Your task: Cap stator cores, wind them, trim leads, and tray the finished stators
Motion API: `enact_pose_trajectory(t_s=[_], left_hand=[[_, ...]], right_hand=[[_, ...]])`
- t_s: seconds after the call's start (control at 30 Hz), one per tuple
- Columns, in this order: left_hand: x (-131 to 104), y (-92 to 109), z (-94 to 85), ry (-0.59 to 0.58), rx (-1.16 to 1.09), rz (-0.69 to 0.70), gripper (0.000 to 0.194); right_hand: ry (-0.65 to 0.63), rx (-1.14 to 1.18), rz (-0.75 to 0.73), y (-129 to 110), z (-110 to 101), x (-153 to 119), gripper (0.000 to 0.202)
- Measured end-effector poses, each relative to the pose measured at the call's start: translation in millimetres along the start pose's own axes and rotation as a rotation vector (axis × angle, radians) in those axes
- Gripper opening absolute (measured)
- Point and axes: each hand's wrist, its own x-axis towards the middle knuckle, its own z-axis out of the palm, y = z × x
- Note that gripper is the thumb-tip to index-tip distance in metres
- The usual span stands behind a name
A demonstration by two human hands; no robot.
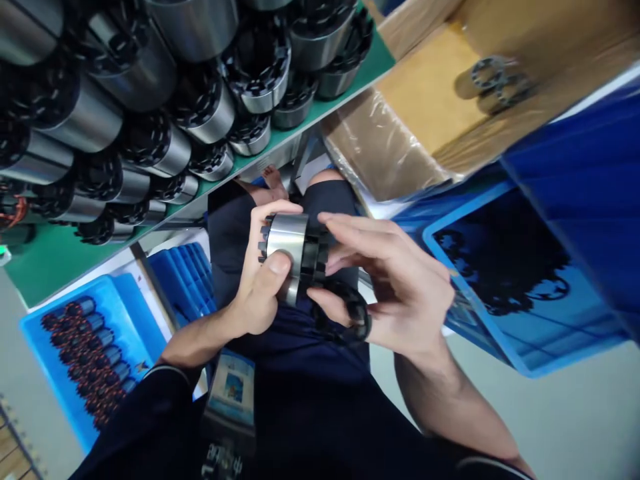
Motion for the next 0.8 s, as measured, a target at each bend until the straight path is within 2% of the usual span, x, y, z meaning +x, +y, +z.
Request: enact_pose_trajectory(t_s=[0.13,0.27,0.37,0.57,0.8], left_hand=[[2.0,-12.5,-10.1,-0.075,0.021,0.094,0.061],[3.6,-19.5,-15.9,-0.168,-0.019,0.11,0.072],[3.8,-19.0,-16.9,-0.148,-0.038,0.121,0.071],[4.1,-16.0,-19.7,-0.111,0.016,0.179,0.062],[-2.0,-15.2,-19.9,-0.124,-0.012,0.083,0.074]], right_hand=[[-0.017,0.042,-0.051,5.5,5.2,-2.1,0.103],[0.017,0.044,-0.046,5.1,13.9,-3.1,0.085],[0.041,0.018,-0.034,1.6,17.2,-2.7,0.078],[-0.016,0.01,-0.055,-1.2,17.6,-0.8,0.09],[0.02,0.009,-0.027,2.2,18.4,-5.2,0.083]])
